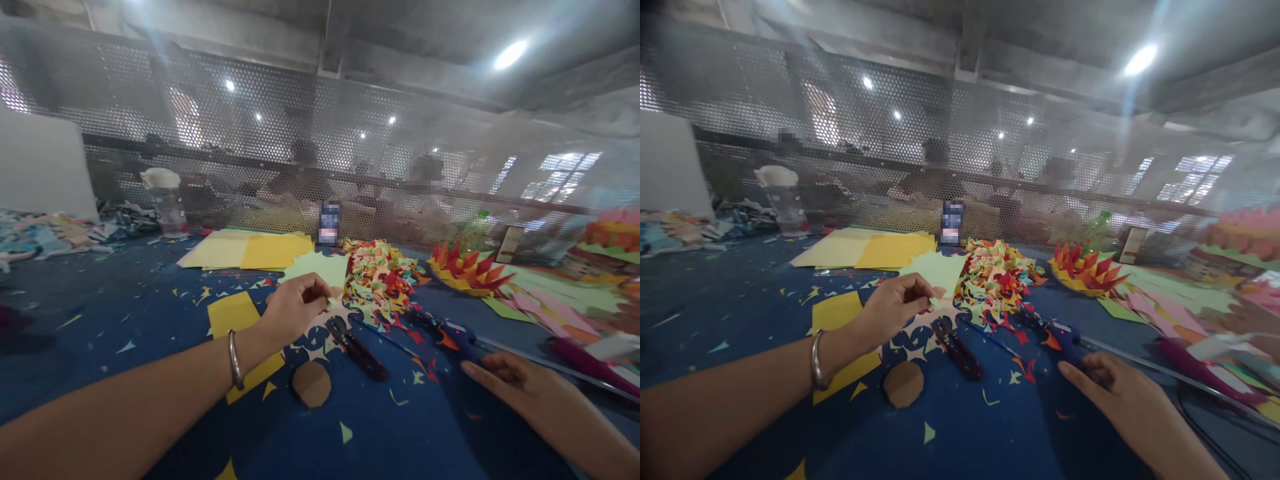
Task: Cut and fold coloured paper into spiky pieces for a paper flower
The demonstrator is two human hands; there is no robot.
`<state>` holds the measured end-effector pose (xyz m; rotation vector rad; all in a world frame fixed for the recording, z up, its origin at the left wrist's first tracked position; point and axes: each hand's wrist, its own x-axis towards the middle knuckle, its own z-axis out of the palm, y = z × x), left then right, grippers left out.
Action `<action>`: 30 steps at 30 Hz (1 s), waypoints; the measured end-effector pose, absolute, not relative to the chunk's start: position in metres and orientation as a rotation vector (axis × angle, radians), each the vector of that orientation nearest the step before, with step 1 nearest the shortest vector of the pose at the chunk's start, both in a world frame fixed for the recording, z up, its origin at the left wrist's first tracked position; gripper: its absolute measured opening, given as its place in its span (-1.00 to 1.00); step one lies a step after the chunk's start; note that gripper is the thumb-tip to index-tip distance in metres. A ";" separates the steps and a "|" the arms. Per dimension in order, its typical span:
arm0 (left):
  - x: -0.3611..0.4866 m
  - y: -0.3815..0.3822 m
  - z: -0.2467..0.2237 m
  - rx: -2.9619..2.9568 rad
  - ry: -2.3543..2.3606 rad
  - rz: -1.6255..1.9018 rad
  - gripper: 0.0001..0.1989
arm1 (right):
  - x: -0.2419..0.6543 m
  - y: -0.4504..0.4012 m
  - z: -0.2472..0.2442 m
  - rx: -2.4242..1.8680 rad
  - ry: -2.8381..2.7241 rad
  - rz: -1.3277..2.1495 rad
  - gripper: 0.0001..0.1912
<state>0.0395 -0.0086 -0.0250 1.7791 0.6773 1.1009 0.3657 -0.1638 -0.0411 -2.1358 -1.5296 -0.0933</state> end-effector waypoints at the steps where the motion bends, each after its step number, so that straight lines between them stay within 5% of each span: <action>1: 0.040 -0.009 -0.024 1.783 0.677 1.092 -0.96 | 0.365 -0.161 -0.039 -2.169 -1.572 -0.044 -0.55; 9: 0.040 -0.012 -0.022 1.762 0.629 1.070 -0.97 | 0.363 -0.155 -0.031 -2.084 -1.343 0.378 -0.68; 17: 0.039 -0.014 -0.021 1.790 0.688 1.055 -0.96 | 0.326 -0.177 -0.021 -1.352 -0.499 0.987 -0.70; 21: 0.040 -0.015 -0.019 1.786 0.691 1.052 -0.95 | 0.312 -0.178 -0.022 -1.101 -0.601 1.300 -0.78; 30: 0.043 -0.013 -0.025 1.724 0.663 1.008 -0.94 | 0.294 -0.172 -0.020 -0.955 -0.690 1.385 -0.73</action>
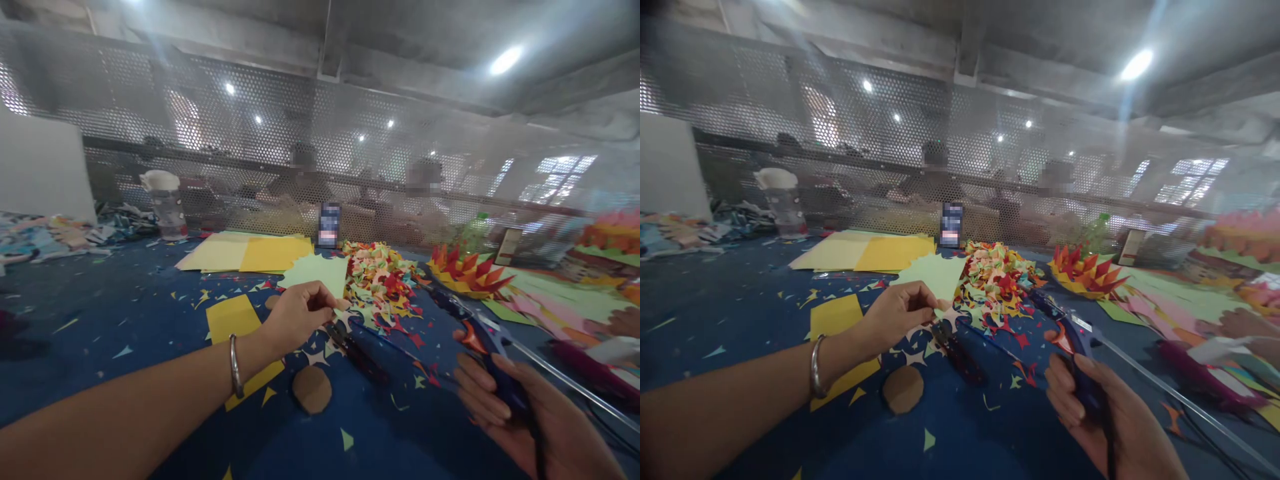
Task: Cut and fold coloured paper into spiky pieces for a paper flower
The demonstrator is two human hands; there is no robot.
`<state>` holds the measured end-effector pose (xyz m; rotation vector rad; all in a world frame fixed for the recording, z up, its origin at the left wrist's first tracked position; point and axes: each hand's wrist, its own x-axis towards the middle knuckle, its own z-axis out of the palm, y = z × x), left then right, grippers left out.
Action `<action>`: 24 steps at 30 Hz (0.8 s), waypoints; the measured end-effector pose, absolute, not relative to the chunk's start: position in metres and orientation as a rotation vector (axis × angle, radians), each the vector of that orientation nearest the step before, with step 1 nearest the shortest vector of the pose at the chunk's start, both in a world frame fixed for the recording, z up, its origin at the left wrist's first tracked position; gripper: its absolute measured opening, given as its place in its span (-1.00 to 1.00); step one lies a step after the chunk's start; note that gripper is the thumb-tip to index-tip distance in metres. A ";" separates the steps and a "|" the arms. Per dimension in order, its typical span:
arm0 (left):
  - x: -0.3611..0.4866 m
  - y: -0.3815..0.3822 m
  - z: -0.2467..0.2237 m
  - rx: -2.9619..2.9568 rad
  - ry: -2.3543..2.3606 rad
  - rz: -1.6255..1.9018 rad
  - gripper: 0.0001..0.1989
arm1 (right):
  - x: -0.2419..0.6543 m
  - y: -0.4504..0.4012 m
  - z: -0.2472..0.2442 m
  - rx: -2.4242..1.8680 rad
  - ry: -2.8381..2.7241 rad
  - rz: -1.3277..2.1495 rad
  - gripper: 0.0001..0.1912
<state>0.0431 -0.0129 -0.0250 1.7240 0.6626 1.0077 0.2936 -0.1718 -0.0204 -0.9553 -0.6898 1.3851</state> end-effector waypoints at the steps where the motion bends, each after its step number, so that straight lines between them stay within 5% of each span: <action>1: 0.043 -0.013 -0.025 1.718 0.659 1.004 -0.93 | 0.291 -0.171 -0.020 -0.935 -0.698 1.383 -0.75; 18: 0.047 -0.022 -0.021 1.633 0.646 1.022 -0.94 | 0.250 -0.165 -0.016 -0.805 -0.705 1.365 -0.86; 24: 0.046 -0.024 -0.020 1.681 0.665 1.051 -0.93 | 0.242 -0.166 -0.024 -1.168 -0.822 1.153 -0.78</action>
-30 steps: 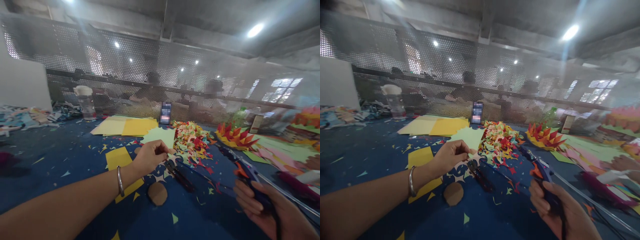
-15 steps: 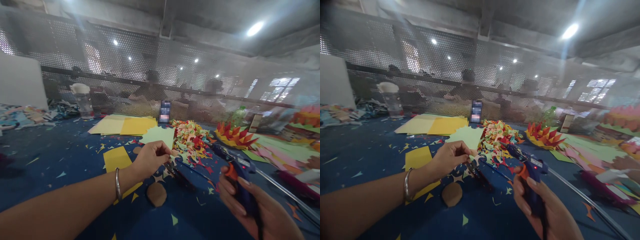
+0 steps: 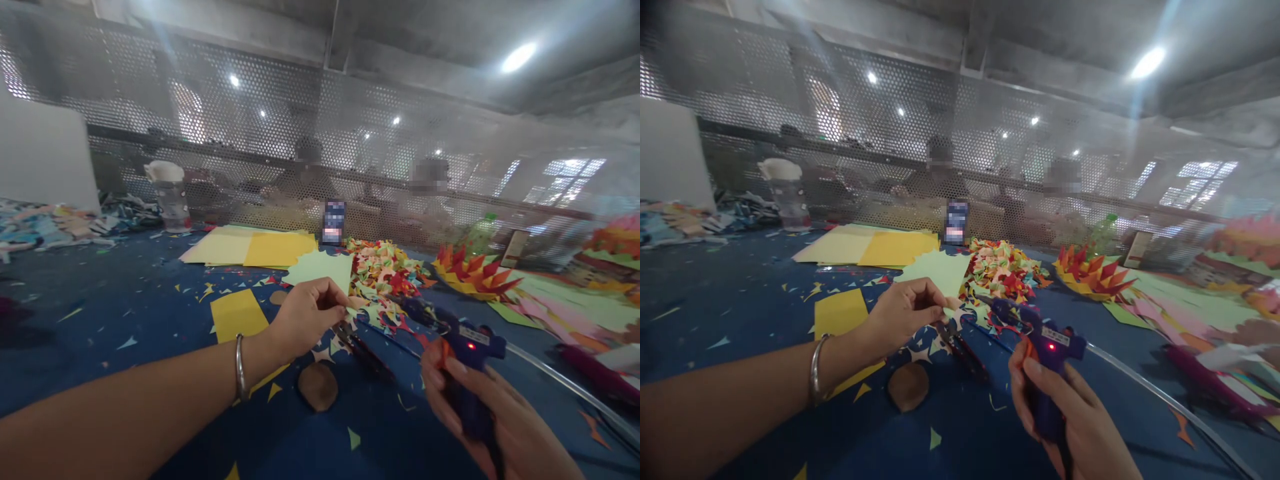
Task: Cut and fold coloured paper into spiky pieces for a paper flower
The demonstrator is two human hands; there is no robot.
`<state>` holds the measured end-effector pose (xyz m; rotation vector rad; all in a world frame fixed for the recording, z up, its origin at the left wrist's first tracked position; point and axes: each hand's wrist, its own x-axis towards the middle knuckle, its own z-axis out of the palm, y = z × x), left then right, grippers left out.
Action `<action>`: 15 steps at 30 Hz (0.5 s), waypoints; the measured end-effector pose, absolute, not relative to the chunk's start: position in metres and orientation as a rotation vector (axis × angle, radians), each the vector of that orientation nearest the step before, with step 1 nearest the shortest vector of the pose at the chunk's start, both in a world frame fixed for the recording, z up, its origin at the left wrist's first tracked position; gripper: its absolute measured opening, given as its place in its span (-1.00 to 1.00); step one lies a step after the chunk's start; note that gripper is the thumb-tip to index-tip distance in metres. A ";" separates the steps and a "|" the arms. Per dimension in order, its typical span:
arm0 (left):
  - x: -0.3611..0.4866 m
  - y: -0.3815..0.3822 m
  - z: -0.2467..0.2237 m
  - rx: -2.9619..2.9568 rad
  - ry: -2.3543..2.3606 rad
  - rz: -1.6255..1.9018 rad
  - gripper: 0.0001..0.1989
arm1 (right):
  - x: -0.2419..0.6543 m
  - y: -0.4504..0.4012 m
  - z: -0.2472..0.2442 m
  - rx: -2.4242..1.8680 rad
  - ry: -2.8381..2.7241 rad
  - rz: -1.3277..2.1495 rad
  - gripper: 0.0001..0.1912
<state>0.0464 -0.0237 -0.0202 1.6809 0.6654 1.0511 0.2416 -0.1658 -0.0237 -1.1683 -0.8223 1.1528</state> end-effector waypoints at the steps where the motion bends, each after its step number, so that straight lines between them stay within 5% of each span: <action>1: 0.046 -0.024 -0.021 1.697 0.655 1.055 -0.94 | 0.240 -0.166 -0.025 -1.259 -0.856 1.075 -0.77; 7: 0.047 -0.028 -0.020 1.727 0.600 1.054 -0.93 | 0.234 -0.167 -0.028 -1.609 -1.254 0.686 -0.54; 15: 0.048 -0.032 -0.020 1.746 0.569 0.989 -0.94 | 0.234 -0.167 -0.028 -1.711 -1.431 0.546 -0.49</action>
